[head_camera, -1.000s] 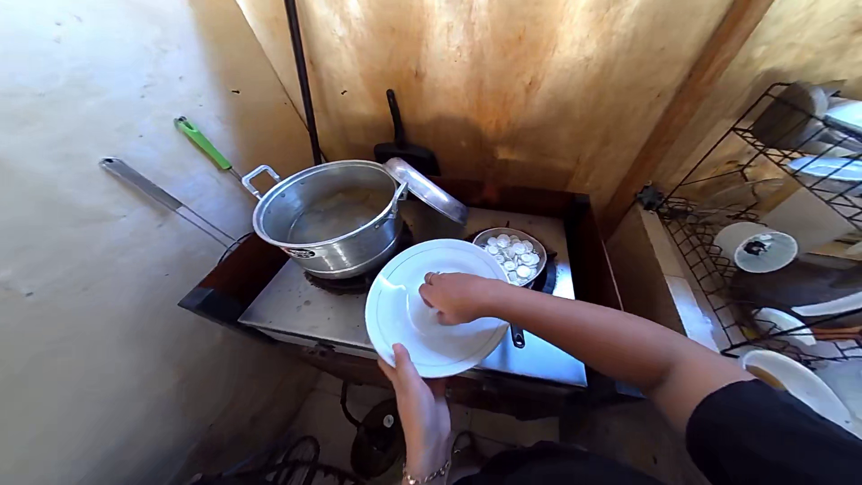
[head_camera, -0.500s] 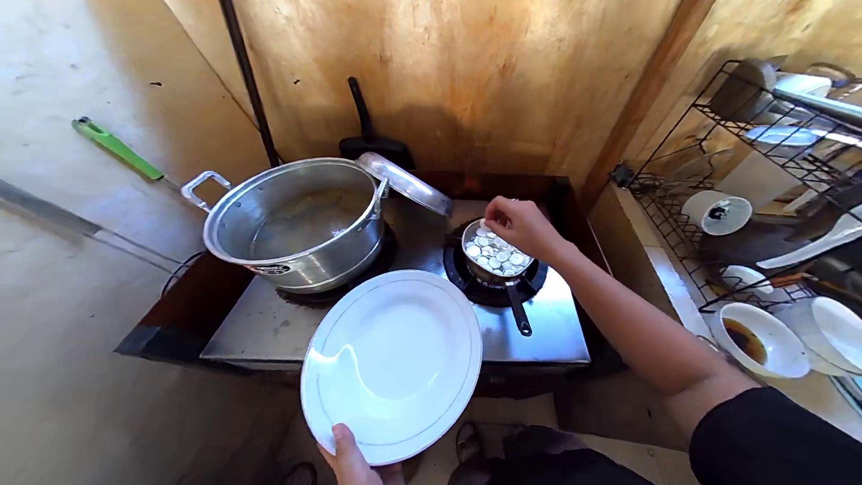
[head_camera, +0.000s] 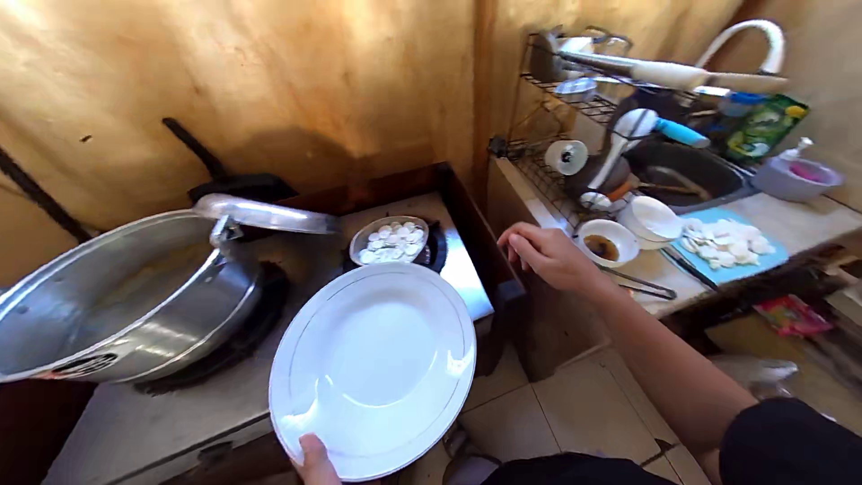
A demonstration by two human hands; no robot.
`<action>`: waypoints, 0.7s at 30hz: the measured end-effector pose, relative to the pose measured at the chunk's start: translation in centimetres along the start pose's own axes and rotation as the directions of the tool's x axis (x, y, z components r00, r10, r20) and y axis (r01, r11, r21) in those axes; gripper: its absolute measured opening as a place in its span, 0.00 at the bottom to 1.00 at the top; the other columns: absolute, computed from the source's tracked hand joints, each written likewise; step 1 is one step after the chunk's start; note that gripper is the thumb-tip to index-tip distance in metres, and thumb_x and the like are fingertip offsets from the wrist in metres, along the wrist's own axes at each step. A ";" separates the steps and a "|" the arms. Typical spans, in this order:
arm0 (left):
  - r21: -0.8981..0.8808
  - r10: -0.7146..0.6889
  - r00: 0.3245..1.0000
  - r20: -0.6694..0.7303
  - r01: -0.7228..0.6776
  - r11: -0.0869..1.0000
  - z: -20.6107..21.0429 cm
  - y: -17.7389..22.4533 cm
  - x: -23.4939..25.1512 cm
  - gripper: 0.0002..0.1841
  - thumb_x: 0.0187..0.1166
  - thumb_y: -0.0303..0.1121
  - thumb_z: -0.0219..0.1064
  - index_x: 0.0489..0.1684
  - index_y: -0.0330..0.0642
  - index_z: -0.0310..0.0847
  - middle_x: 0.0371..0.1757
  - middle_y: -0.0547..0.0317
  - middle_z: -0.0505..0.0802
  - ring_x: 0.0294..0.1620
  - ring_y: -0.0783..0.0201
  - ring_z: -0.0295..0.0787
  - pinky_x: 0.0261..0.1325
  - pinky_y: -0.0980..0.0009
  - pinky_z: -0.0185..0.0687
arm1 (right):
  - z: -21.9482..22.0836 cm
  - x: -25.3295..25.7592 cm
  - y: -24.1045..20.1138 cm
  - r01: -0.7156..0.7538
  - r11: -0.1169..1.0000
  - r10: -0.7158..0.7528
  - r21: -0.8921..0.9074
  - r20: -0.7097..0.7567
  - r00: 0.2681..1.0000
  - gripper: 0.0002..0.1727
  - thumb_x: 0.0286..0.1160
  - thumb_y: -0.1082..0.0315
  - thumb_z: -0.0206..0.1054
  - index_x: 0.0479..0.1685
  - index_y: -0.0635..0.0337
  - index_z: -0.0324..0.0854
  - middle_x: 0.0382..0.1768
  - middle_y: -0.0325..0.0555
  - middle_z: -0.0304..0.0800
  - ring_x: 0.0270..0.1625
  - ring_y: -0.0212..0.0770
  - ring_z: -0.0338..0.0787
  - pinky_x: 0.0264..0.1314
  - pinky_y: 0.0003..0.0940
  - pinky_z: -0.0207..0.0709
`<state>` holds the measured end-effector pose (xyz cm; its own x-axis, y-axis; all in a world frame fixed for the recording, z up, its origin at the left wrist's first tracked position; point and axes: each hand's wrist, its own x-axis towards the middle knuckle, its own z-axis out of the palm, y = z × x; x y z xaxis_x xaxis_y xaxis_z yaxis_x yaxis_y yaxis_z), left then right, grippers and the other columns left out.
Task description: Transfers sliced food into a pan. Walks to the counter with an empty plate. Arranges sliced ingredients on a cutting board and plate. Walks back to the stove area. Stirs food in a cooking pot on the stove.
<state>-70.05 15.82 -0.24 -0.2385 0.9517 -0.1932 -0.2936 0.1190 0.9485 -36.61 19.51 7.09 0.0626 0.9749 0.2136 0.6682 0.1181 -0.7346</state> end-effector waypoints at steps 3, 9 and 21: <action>-0.012 -0.083 0.985 0.153 0.086 0.996 5.7 -1.4 -5.1 0.27 0.95 0.48 0.30 0.90 0.49 0.41 0.69 0.65 0.82 0.64 0.78 0.85 0.63 0.73 0.87 | -3.4 -9.6 2.2 -0.241 0.945 0.215 0.221 0.137 0.967 0.26 0.95 0.56 0.46 0.76 0.65 0.74 0.42 0.45 0.90 0.33 0.29 0.86 0.39 0.27 0.81; 0.039 -0.286 0.844 0.453 0.302 0.952 17.0 -6.3 -17.4 0.24 0.97 0.46 0.31 0.84 0.46 0.55 0.58 0.62 0.91 0.53 0.71 0.93 0.49 0.69 0.94 | -9.8 -28.0 5.3 -0.432 0.745 0.438 0.509 0.116 0.891 0.38 0.91 0.52 0.53 0.91 0.66 0.48 0.43 0.42 0.90 0.30 0.26 0.85 0.34 0.25 0.82; 0.348 -0.573 0.406 0.712 0.505 0.790 37.5 -13.5 -31.2 0.26 0.97 0.46 0.36 0.91 0.50 0.48 0.62 0.45 0.89 0.52 0.55 0.95 0.47 0.62 0.94 | -22.4 -41.5 13.1 -0.288 0.568 0.762 0.771 -0.360 0.538 0.24 0.93 0.62 0.47 0.81 0.63 0.60 0.28 0.34 0.87 0.20 0.23 0.80 0.24 0.18 0.74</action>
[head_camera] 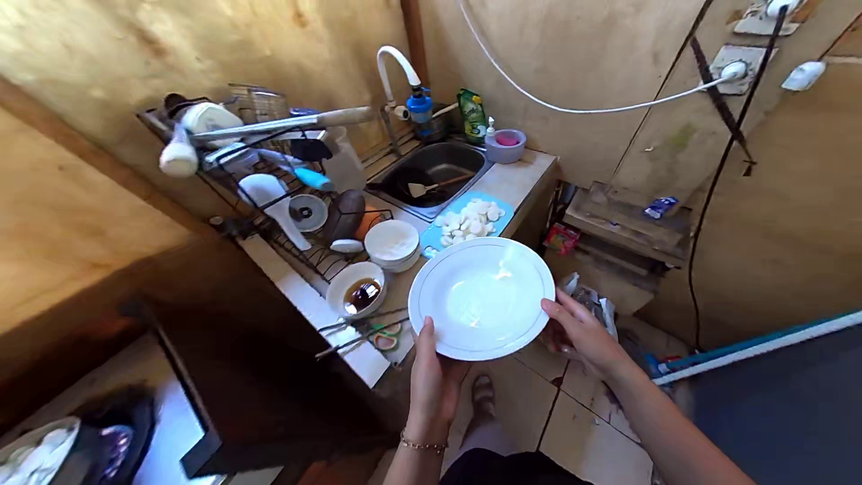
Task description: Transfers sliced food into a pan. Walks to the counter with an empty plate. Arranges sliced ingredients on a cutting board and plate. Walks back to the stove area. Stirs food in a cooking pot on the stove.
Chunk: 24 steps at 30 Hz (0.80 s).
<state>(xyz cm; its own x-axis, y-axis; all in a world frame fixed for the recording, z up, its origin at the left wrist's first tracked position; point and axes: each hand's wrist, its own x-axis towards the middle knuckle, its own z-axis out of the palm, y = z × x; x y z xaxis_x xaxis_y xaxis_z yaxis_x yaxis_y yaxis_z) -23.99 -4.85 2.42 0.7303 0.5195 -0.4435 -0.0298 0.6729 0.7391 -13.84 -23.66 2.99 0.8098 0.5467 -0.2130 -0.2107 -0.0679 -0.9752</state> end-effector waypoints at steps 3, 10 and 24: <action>0.014 -0.025 0.998 0.056 0.024 1.000 3.4 0.2 5.2 0.25 0.97 0.46 0.35 0.84 0.43 0.56 0.58 0.45 0.90 0.50 0.56 0.95 0.47 0.63 0.93 | -2.5 5.1 -1.2 0.004 1.000 -0.003 0.024 -0.041 0.999 0.20 0.94 0.61 0.46 0.76 0.60 0.65 0.29 0.34 0.87 0.19 0.24 0.79 0.22 0.17 0.73; -0.130 -0.089 0.994 0.056 0.096 0.987 12.1 5.6 23.4 0.29 0.96 0.51 0.35 0.88 0.43 0.51 0.70 0.39 0.81 0.60 0.48 0.88 0.57 0.56 0.88 | -4.2 26.5 -8.0 -0.031 0.998 0.033 0.054 -0.044 0.998 0.16 0.96 0.65 0.45 0.69 0.65 0.67 0.26 0.39 0.88 0.17 0.24 0.77 0.19 0.17 0.69; -0.340 -0.316 0.937 -0.149 0.252 0.906 17.8 7.1 39.9 0.33 0.92 0.59 0.39 0.91 0.50 0.47 0.79 0.36 0.73 0.66 0.42 0.84 0.57 0.54 0.87 | -6.6 47.0 -9.4 -0.341 0.932 0.347 0.122 -0.027 0.938 0.15 0.98 0.62 0.42 0.50 0.61 0.70 0.21 0.40 0.87 0.16 0.25 0.81 0.19 0.16 0.71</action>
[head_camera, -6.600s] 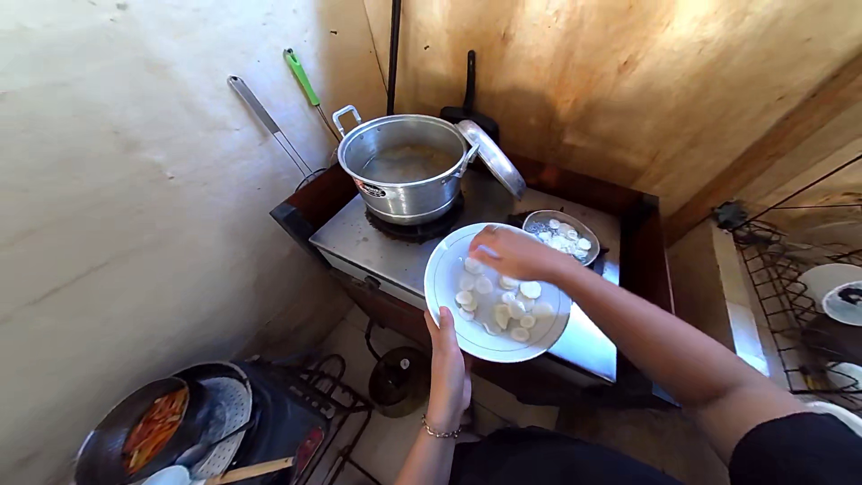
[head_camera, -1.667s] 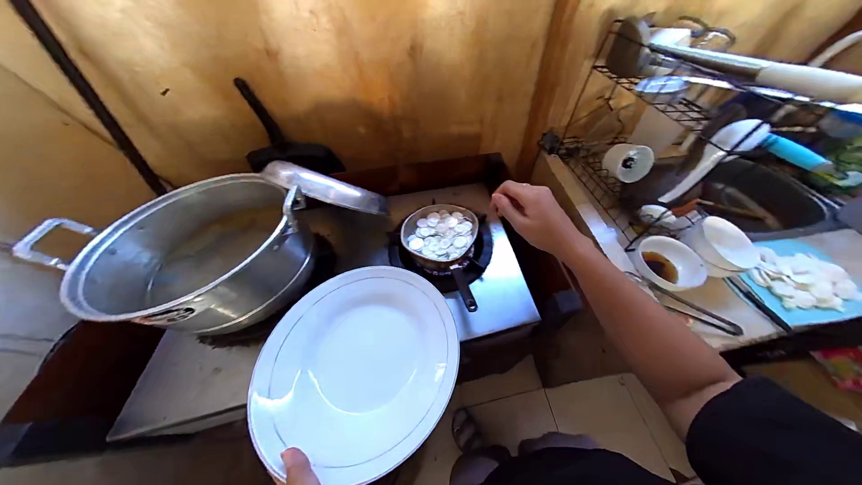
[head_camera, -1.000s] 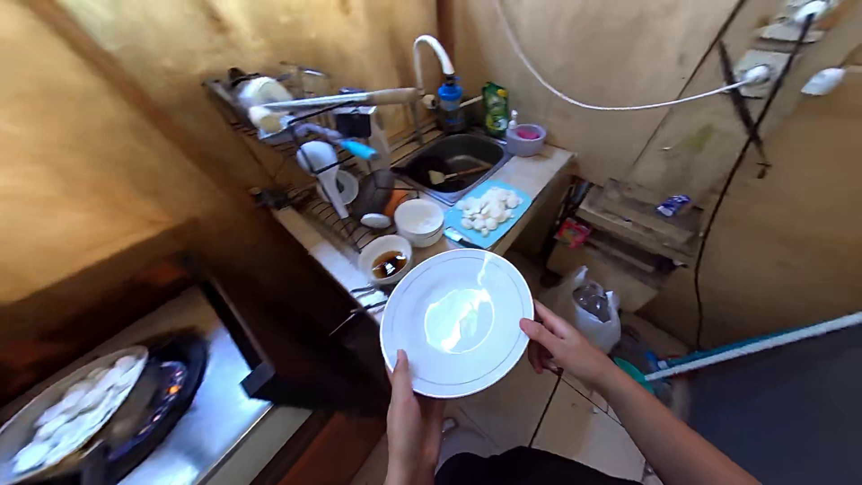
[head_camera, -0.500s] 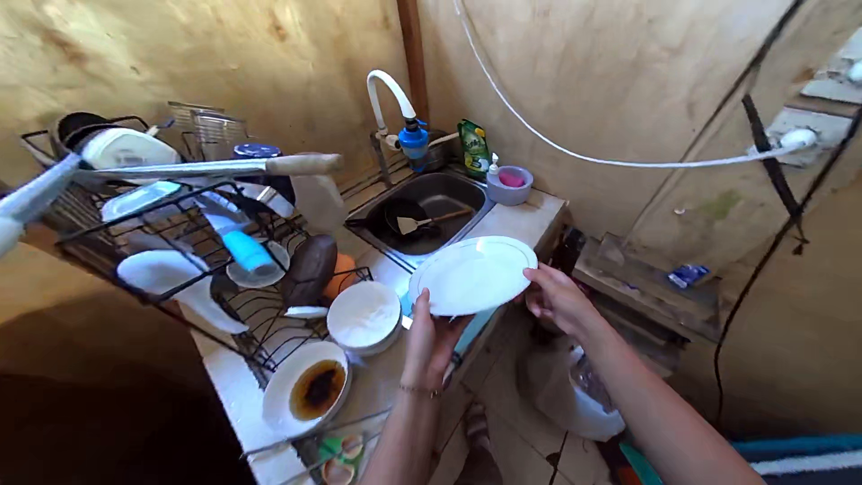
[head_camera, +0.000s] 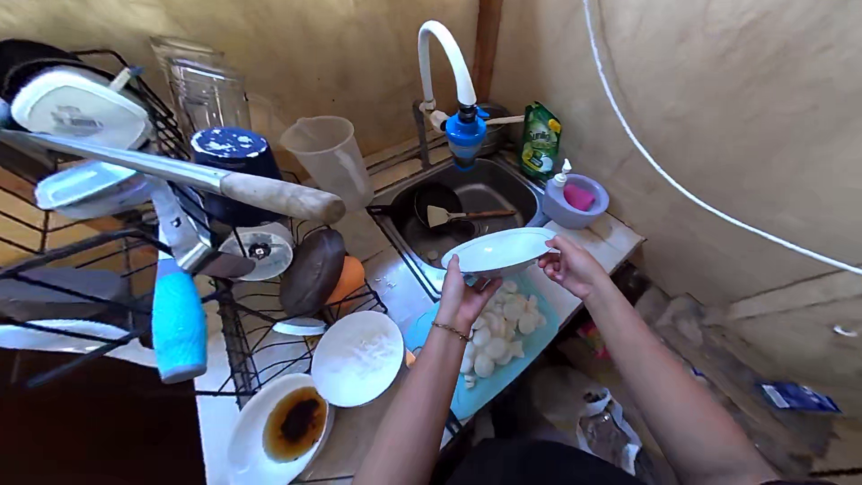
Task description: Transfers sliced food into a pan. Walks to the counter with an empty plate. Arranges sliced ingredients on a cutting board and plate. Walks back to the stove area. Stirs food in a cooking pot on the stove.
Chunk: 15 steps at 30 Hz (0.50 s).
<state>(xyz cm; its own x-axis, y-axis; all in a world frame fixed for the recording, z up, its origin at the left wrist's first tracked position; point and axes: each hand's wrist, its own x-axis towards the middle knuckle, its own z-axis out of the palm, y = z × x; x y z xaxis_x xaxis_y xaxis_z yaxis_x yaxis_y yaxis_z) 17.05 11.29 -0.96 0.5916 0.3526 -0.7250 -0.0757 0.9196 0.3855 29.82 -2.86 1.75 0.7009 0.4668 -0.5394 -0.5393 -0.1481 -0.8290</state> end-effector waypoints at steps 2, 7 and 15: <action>0.072 0.060 0.998 0.010 -0.060 0.996 0.4 -1.2 0.6 0.33 0.93 0.58 0.37 0.93 0.56 0.34 0.81 0.34 0.71 0.64 0.40 0.85 0.55 0.53 0.88 | -1.8 0.9 0.4 -0.010 0.998 0.011 -0.054 0.021 1.000 0.15 0.97 0.64 0.40 0.49 0.61 0.69 0.20 0.40 0.86 0.17 0.28 0.83 0.19 0.19 0.75; 0.346 0.119 0.992 0.043 -0.127 0.930 1.8 -5.2 0.8 0.35 0.95 0.53 0.38 0.95 0.59 0.20 0.79 0.32 0.74 0.61 0.44 0.90 0.57 0.54 0.90 | -8.9 2.4 2.6 0.020 0.983 0.003 -0.183 0.122 0.993 0.17 0.93 0.69 0.38 0.73 0.60 0.61 0.23 0.40 0.86 0.18 0.30 0.85 0.19 0.22 0.78; 0.509 0.290 0.952 0.094 -0.297 0.808 0.8 -6.5 -0.4 0.30 0.96 0.40 0.43 0.94 0.38 0.44 0.79 0.35 0.77 0.73 0.48 0.83 0.72 0.56 0.81 | -16.7 4.9 4.8 0.030 0.985 -0.025 -0.168 0.034 0.999 0.21 0.92 0.72 0.36 0.81 0.59 0.53 0.22 0.41 0.85 0.13 0.31 0.83 0.14 0.23 0.79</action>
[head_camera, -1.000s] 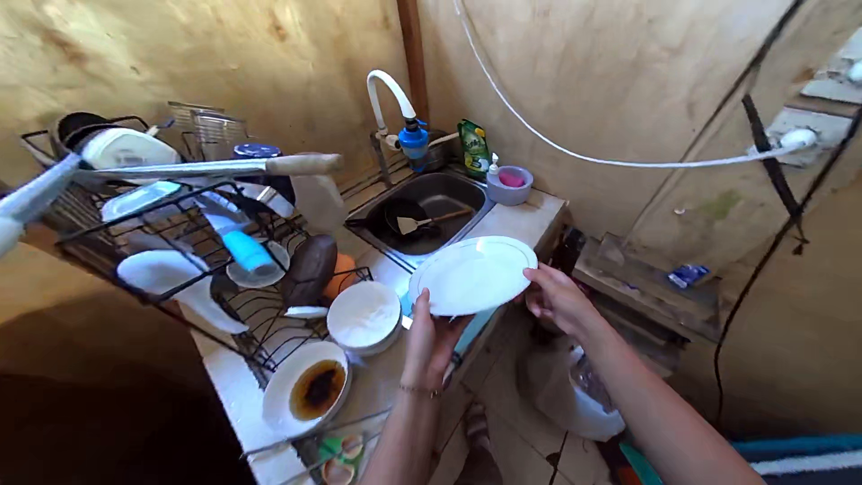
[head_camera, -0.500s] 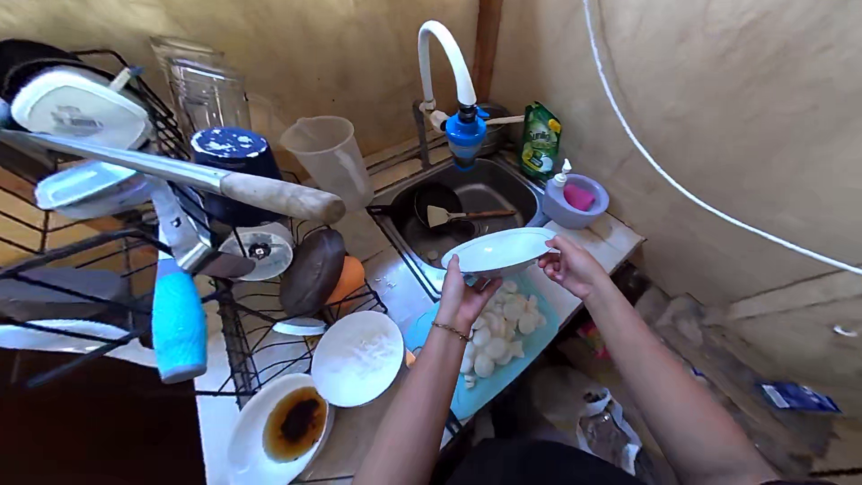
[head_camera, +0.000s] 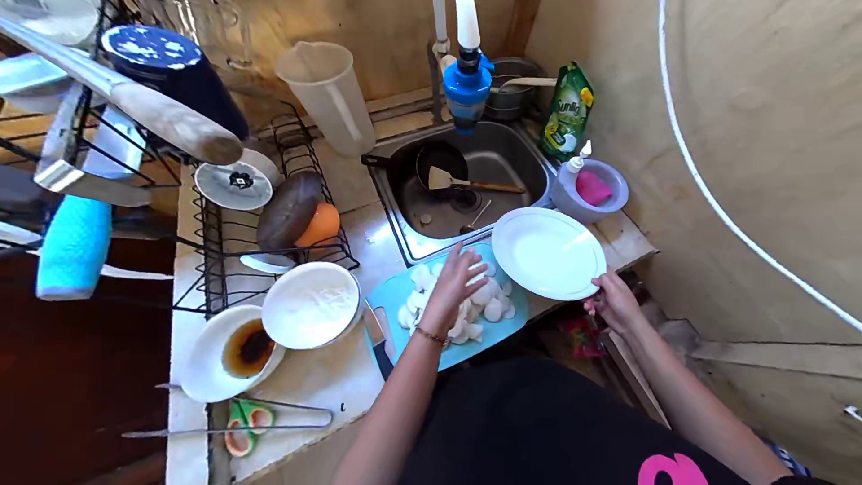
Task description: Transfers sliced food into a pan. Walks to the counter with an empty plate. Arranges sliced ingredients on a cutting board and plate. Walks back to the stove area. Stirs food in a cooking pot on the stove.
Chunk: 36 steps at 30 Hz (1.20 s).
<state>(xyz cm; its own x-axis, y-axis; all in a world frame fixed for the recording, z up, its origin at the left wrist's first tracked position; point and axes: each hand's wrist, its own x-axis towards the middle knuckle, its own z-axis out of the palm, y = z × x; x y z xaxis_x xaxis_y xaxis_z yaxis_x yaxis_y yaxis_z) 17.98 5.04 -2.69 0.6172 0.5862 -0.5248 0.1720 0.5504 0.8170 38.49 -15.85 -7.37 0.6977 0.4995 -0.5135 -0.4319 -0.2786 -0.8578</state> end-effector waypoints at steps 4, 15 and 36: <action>0.019 0.150 0.977 -0.150 -0.148 0.989 -4.1 0.0 -3.3 0.25 0.96 0.40 0.41 0.86 0.38 0.60 0.69 0.44 0.87 0.63 0.55 0.90 0.65 0.61 0.86 | -2.0 1.8 0.9 -0.002 0.999 0.002 -0.036 0.005 1.000 0.21 0.92 0.72 0.36 0.81 0.59 0.52 0.25 0.41 0.85 0.13 0.31 0.83 0.14 0.23 0.79; 0.032 0.120 0.870 -0.478 -0.119 0.992 -10.3 -3.0 -8.4 0.22 0.96 0.38 0.40 0.79 0.37 0.66 0.60 0.51 0.90 0.52 0.62 0.93 0.55 0.68 0.88 | -3.5 5.1 0.3 -0.032 0.907 0.088 -0.420 0.113 0.990 0.24 0.96 0.68 0.46 0.86 0.63 0.51 0.35 0.47 0.86 0.20 0.33 0.86 0.23 0.27 0.83; 0.059 0.093 0.793 -0.603 -0.071 0.996 -9.7 -8.0 -14.7 0.22 0.93 0.37 0.43 0.77 0.35 0.69 0.60 0.49 0.89 0.54 0.61 0.91 0.57 0.65 0.87 | 19.9 1.8 2.9 0.973 -0.058 0.398 -0.224 0.889 0.229 0.54 0.60 0.45 0.83 0.92 0.16 0.55 0.96 0.63 0.35 0.93 0.80 0.33 0.79 0.88 0.42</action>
<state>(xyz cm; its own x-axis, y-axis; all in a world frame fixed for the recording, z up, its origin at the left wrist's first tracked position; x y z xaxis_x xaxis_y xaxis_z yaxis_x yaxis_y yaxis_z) 0.10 -2.23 -3.80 0.0425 0.8739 -0.4843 0.1728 0.4710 0.8650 27.11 0.62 -10.36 -0.5202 0.7322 -0.4397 0.8320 0.3182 -0.4544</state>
